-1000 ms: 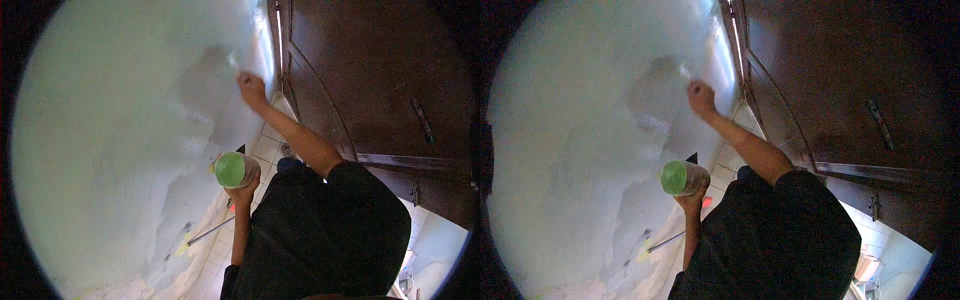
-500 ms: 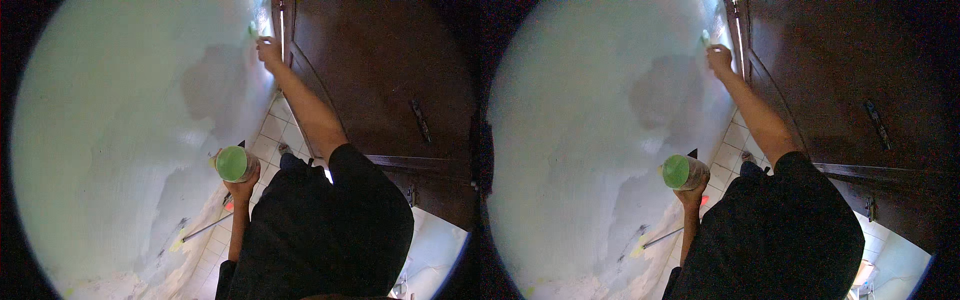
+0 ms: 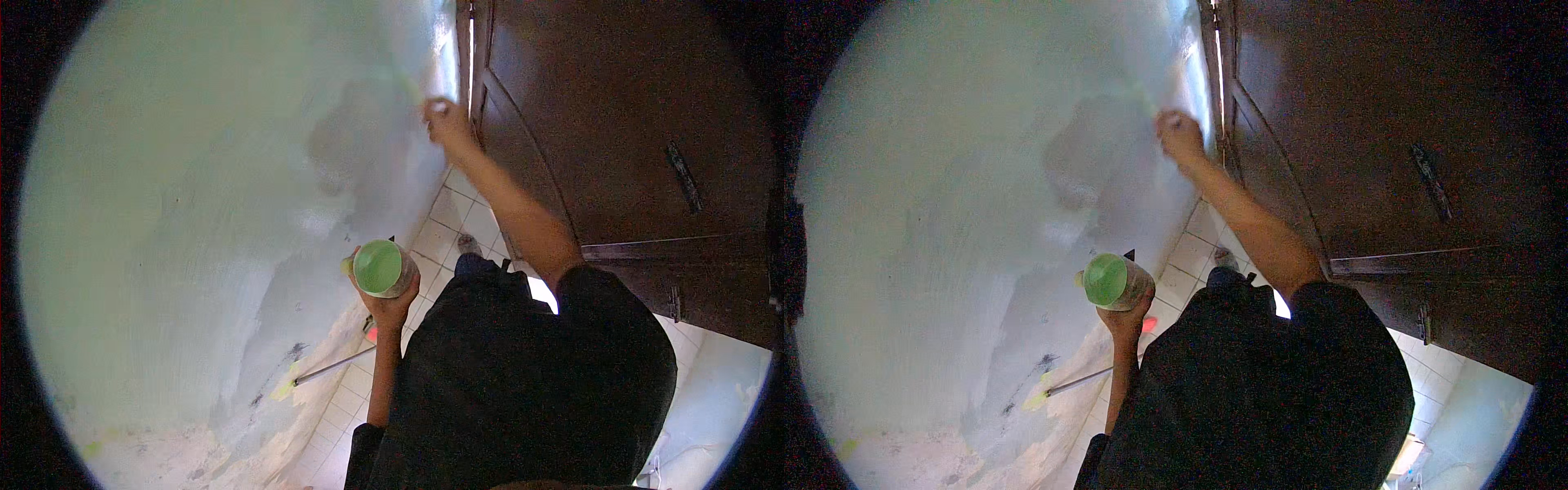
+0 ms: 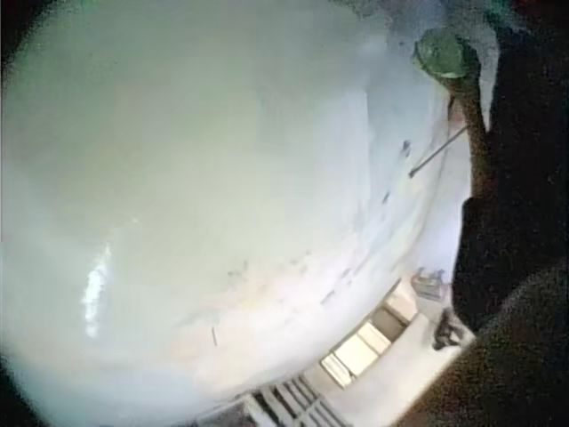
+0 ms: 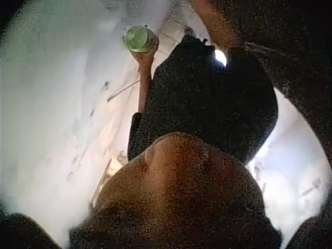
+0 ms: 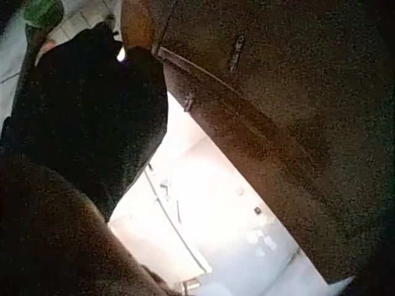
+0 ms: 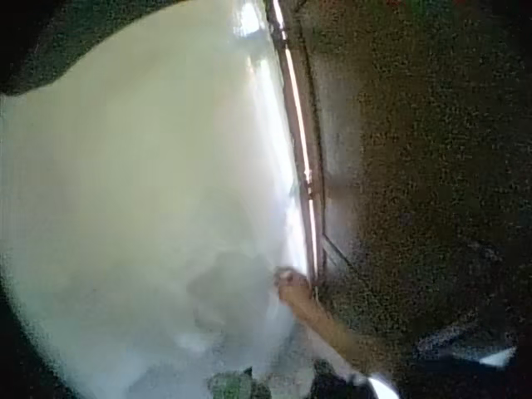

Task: The person paints a wall using a brush, dipping it into a container of green paint and applying it to the surface in several locations.

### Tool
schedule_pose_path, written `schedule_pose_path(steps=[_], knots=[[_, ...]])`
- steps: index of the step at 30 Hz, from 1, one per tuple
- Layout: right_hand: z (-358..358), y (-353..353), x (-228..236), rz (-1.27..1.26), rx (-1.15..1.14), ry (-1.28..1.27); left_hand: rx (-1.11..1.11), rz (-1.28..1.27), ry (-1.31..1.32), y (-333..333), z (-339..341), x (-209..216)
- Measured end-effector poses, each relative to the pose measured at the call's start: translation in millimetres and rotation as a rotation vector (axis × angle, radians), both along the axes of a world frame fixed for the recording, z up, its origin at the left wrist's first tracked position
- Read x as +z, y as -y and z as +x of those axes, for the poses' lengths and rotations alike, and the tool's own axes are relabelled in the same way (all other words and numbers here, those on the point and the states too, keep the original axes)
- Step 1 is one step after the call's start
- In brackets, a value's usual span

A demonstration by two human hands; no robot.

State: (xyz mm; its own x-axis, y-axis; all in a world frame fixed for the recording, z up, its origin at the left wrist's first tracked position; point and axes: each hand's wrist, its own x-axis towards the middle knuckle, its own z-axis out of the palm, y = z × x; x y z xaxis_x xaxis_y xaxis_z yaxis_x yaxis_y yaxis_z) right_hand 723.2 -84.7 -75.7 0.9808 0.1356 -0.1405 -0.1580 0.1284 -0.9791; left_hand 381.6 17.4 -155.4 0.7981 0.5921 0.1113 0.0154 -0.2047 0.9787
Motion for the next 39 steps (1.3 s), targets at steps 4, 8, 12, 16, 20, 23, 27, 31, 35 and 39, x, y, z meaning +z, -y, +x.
schedule_pose_path(steps=[4, 8, 12, 16, 20, 23, 27, 31, 35, 39], knots=[[86.7, -2.1, -20.3, 0.061, -0.134, 0.103, 0.04, 0.208, 0.12, 11.8, 14.2, 13.3], [-17.2, -62.9, -50.5, -0.164, 0.004, 0.18, 0.064, 0.178, 0.067, 4.8, 4.0, 7.3], [-119.6, -38.8, -55.3, -0.176, 0.313, 0.185, 0.076, 0.157, 0.046, 2.9, -1.9, 1.8], [-59.3, 12.5, -71.1, -0.073, 0.212, 0.008, 0.082, 0.17, 0.049, 3.4, 3.7, -5.6], [101.0, 31.4, -58.7, -0.115, -0.181, 0.129, 0.092, 0.187, 0.032, 5.0, 3.9, -3.2], [187.3, 34.3, -31.5, -0.01, -0.22, 0.065, 0.097, 0.194, 0.013, 7.3, 5.7, -2.9], [251.5, 94.1, -61.8, 0.238, -0.16, 0.267, -0.053, 0.186, 0.029, 17.8, 46.3, -4.8], [51.6, -60.1, -73.0, -0.294, -0.126, 0.411, 0.098, 0.101, 0.018, 0.9, 17.5, -32.3], [-10.2, -11.4, -98.8, -0.171, 0.06, 0.19, 0.047, 0.152, -0.075, 6.5, 44.1, -12.2], [80.9, 17.7, -85.7, -0.307, -0.157, 0.103, 0.076, 0.192, 0.032, 4.2, 39.1, 2.2]])
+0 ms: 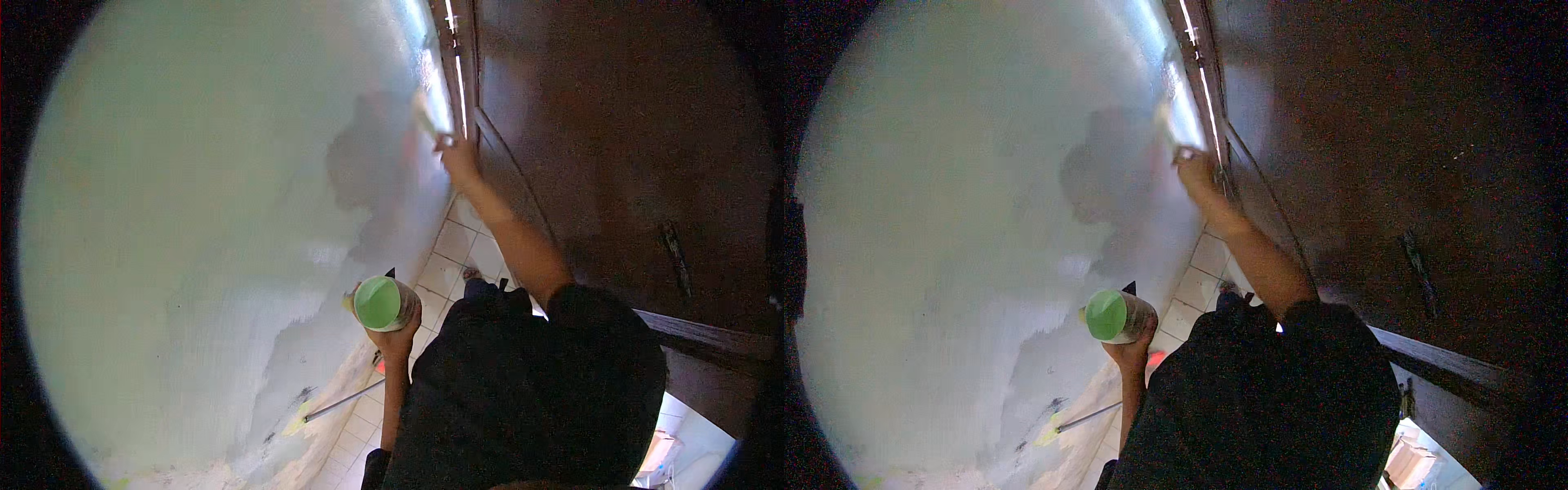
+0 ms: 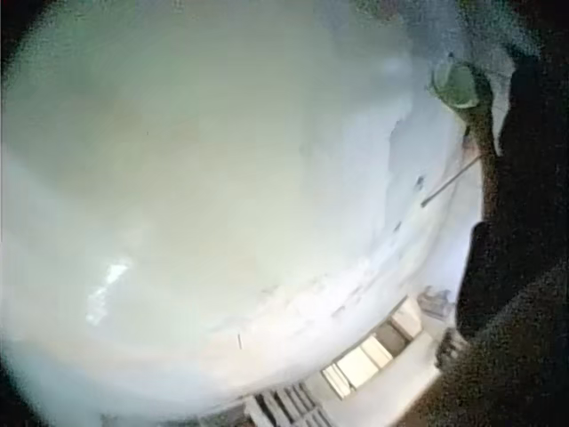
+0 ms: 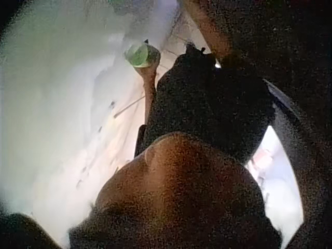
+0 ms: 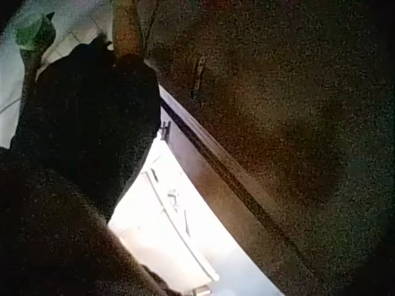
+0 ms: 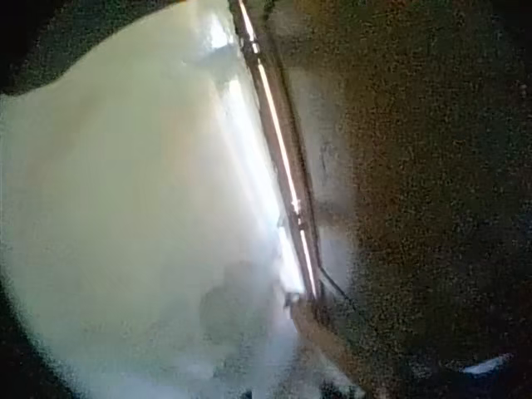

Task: The person paints a wall using a brush, dipping it into a container of green paint and applying it to the surface in several locations.

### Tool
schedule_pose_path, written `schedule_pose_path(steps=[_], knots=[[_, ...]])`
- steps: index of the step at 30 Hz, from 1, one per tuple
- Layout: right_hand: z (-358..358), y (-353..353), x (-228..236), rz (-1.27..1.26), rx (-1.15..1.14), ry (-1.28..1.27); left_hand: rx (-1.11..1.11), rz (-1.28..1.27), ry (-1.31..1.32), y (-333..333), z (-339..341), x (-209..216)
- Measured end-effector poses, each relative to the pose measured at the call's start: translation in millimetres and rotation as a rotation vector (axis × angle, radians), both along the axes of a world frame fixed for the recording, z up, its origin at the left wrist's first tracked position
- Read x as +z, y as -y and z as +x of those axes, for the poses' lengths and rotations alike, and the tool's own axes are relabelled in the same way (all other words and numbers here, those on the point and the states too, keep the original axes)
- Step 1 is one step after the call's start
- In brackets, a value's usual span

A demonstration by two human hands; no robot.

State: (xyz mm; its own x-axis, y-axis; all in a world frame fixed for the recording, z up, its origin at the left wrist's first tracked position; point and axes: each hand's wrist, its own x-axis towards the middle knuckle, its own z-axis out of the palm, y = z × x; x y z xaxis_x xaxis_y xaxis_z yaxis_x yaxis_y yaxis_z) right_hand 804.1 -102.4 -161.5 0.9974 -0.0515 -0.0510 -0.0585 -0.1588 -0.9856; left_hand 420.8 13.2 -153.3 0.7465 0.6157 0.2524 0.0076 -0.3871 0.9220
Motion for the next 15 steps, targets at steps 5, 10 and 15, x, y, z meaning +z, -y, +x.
schedule_pose_path(steps=[5, 10, 15], knots=[[148.9, 52.2, -0.2, 0.134, -0.309, 0.228, -0.114, 0.039, 0.154, 17.6, 24.5, 14.9], [1.9, -50.0, -2.1, -0.18, -0.164, 0.288, -0.05, -0.037, 0.119, 3.9, -3.5, 7.7], [-123.7, -19.7, -9.8, 0.27, 0.34, -0.087, -0.041, -0.111, 0.081, -0.4, -4.7, -1.4]])
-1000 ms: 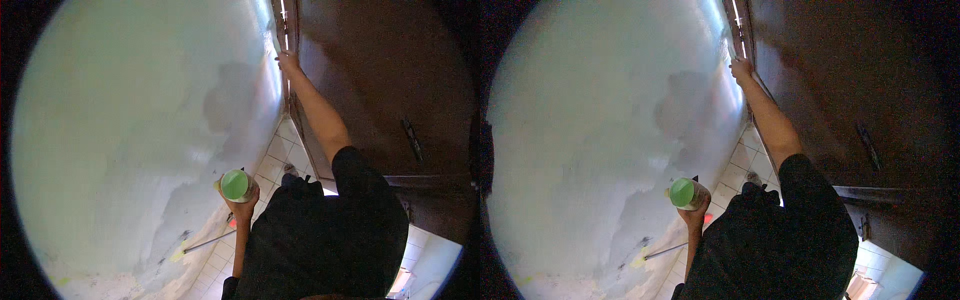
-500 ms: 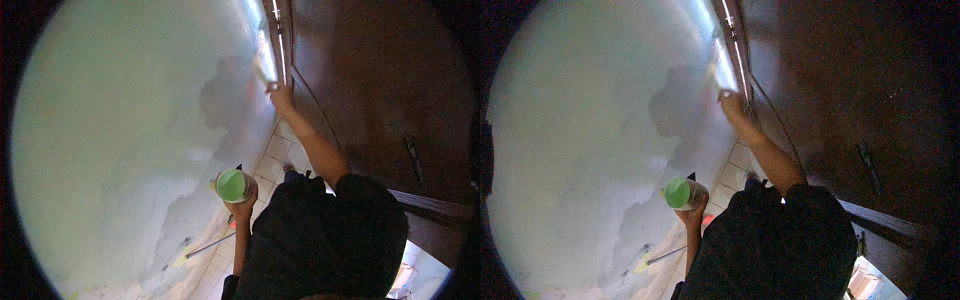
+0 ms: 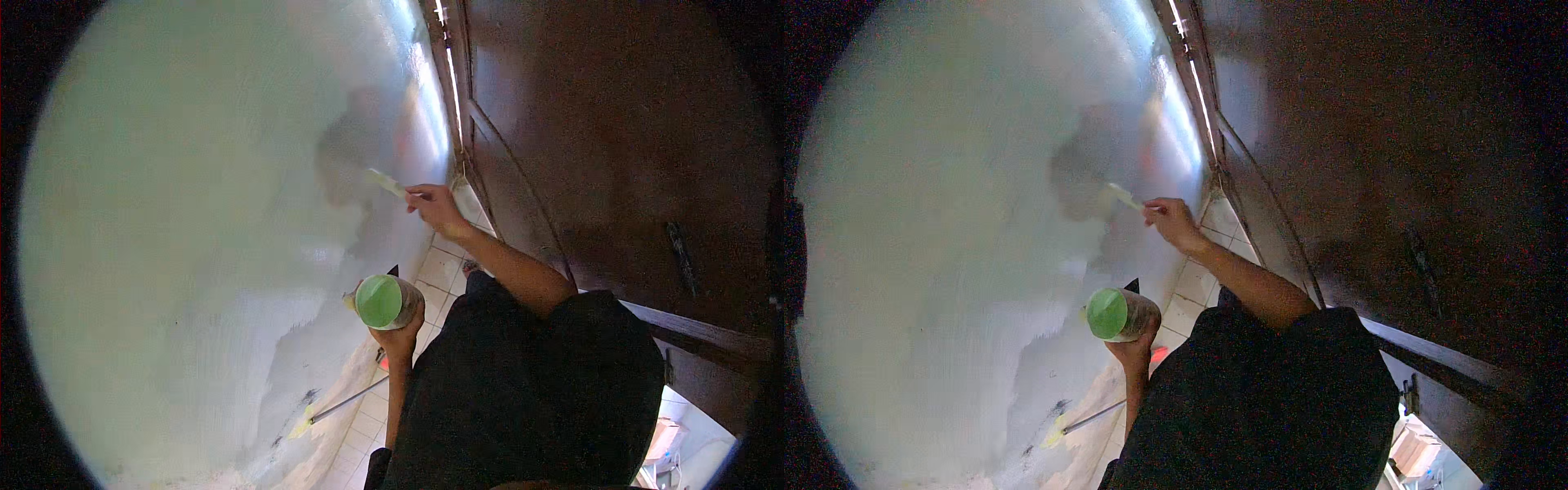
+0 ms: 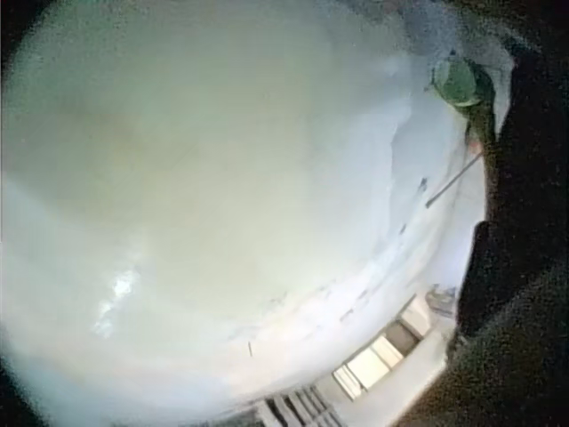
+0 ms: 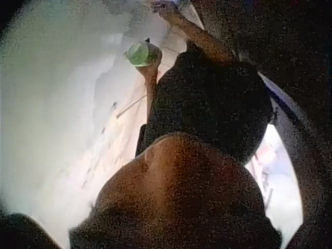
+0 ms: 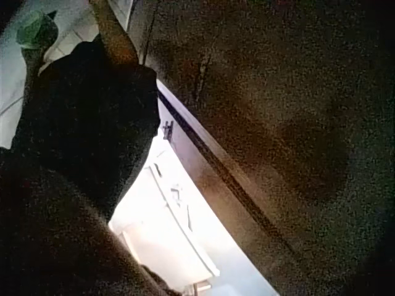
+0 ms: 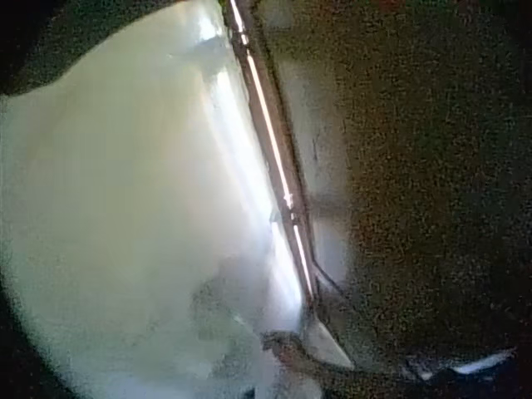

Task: The person paints a wall using a brush, dipping it into a container of green paint and applying it to the surface in several locations.

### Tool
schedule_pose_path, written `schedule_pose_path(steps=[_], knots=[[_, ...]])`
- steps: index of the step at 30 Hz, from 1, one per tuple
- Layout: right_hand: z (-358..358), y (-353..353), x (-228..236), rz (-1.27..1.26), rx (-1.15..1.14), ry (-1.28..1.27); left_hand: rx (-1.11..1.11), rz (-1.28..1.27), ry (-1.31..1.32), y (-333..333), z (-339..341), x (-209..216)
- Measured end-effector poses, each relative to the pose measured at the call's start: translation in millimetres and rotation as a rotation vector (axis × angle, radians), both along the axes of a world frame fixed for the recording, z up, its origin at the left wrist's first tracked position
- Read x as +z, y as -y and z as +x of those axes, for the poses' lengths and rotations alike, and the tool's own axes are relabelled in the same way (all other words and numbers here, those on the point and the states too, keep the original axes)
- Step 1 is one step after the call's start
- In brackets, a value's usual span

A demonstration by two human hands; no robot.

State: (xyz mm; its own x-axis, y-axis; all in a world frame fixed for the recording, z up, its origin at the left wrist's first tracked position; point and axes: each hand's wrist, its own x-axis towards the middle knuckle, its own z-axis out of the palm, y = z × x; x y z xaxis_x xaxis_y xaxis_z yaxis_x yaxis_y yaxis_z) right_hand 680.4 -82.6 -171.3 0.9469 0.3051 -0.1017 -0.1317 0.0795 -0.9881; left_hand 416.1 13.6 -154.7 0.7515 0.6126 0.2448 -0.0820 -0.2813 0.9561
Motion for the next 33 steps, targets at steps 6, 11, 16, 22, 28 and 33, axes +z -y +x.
schedule_pose_path(steps=[6, 11, 16, 22, 28, 33], knots=[[158.8, 39.3, 13.7, -0.249, -0.479, 0.18, 0.005, 0.124, 0.013, 0.5, -0.9, -10.0], [102.2, -29.7, 16.4, -0.297, -0.283, 0.129, 0.056, 0.148, -0.079, 5.9, -9.8, 5.5], [-44.5, -67.4, -19.4, -0.038, -0.095, 0.291, 0.072, 0.086, -0.126, 12.7, -11.7, 16.9], [-16.7, -8.2, 30.4, -0.198, 0.188, 0.021, 0.137, 0.011, -0.069, 11.1, -22.5, 12.5], [101.4, -35.1, 33.7, -0.032, -0.266, 0.134, 0.05, -0.056, -0.17, 25.9, -19.6, 39.6], [-29.8, -77.1, 40.1, -0.131, 0.031, 0.125, 0.106, -0.032, -0.202, 27.4, -40.1, 47.1]])
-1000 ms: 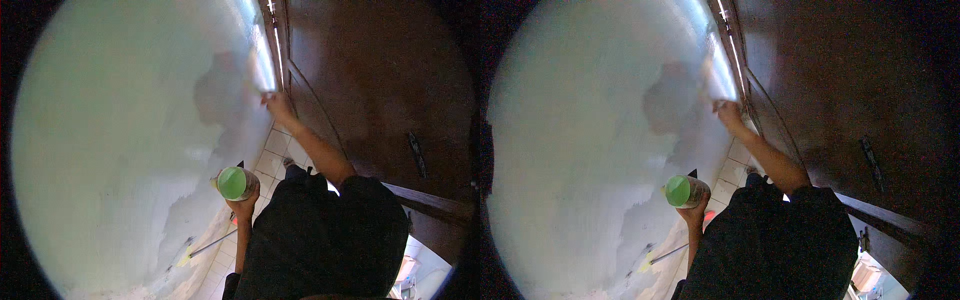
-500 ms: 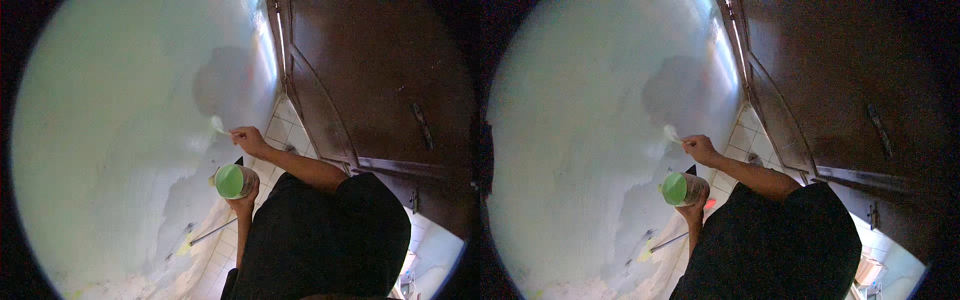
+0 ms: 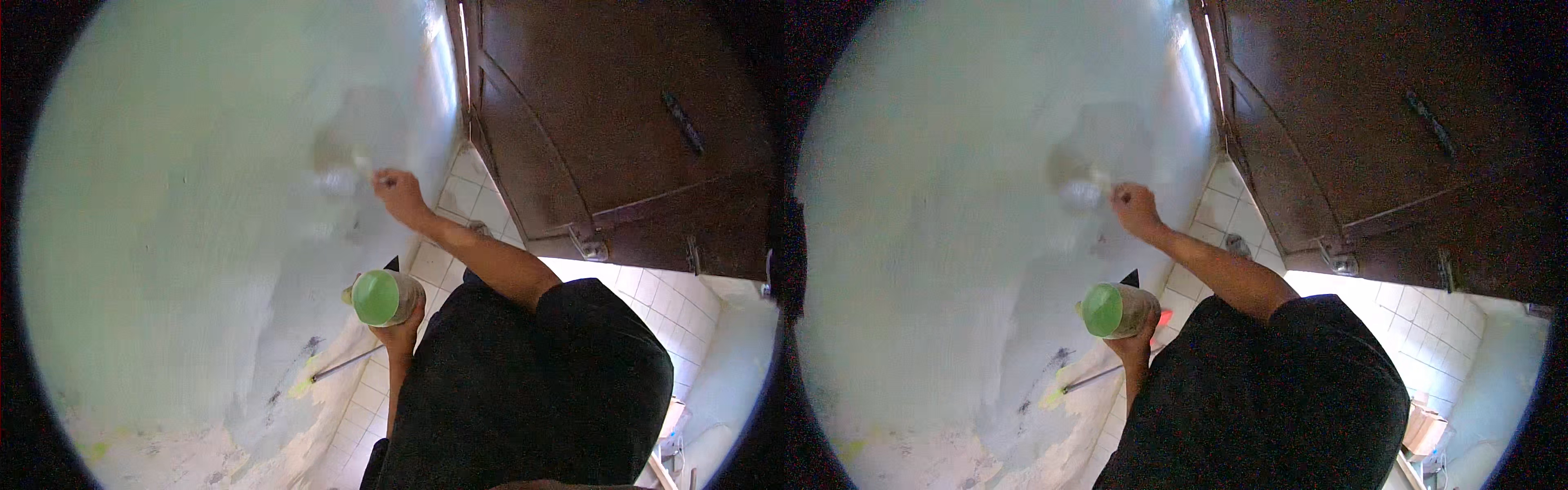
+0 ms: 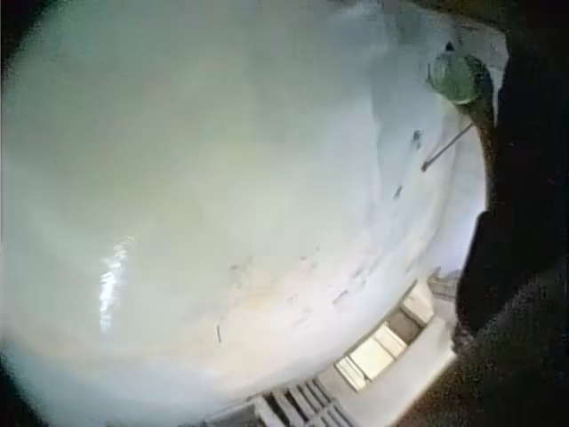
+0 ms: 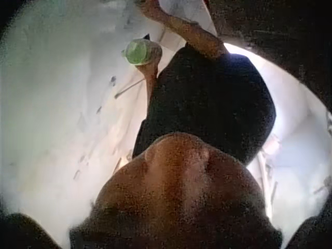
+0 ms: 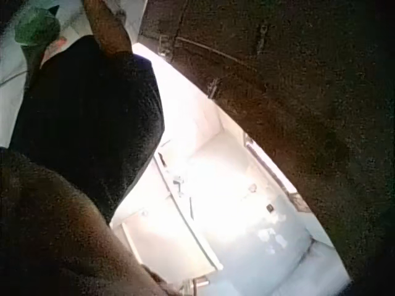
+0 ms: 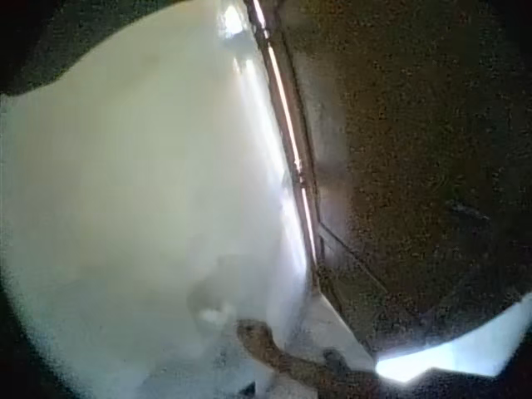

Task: The person paints a wall using a brush, dipping it into a container of green paint and applying it to the surface in several locations.

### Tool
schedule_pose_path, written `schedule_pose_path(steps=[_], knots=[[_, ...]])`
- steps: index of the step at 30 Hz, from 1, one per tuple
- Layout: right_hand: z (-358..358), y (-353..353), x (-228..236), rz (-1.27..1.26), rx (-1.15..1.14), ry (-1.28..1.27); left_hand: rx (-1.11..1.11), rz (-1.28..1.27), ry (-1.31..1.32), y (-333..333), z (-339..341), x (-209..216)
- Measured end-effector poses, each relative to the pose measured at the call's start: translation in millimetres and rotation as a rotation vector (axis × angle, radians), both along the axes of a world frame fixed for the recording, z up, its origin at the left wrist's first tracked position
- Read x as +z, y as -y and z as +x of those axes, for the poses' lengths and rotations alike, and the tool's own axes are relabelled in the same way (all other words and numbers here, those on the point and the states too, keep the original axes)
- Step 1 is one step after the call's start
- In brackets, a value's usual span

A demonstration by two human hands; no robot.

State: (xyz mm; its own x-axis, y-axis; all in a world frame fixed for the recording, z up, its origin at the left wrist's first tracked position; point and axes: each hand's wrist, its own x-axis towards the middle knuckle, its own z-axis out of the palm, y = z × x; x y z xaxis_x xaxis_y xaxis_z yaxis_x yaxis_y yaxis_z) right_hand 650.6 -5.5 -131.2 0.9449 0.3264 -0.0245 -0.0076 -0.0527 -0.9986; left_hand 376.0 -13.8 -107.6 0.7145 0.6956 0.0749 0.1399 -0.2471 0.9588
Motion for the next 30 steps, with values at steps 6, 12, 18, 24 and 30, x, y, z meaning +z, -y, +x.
schedule_pose_path(steps=[6, 12, 18, 24, 30], knots=[[4.8, 63.1, 18.7, 0.075, 0.139, -0.127, -0.029, 0.129, -0.03, 2.7, -1.6, 28.0], [83.7, 21.8, 35.8, 0.028, -0.315, 0.057, 0.034, 0.127, -0.005, 11.2, -2.4, 21.5], [-45.2, 25.2, 17.5, 0.1, 0.167, -0.034, 0.152, 0.077, -0.01, 32.9, -10.6, 22.6], [-14.6, 97.0, 10.8, -0.056, 0.198, -0.102, 0.233, -0.042, 0.056, 56.0, 8.1, 41.9], [-20.4, 90.7, 22.8, 0.166, 0.273, -0.418, 0.309, 0.056, 0.008, 56.5, -3.2, 44.2]])
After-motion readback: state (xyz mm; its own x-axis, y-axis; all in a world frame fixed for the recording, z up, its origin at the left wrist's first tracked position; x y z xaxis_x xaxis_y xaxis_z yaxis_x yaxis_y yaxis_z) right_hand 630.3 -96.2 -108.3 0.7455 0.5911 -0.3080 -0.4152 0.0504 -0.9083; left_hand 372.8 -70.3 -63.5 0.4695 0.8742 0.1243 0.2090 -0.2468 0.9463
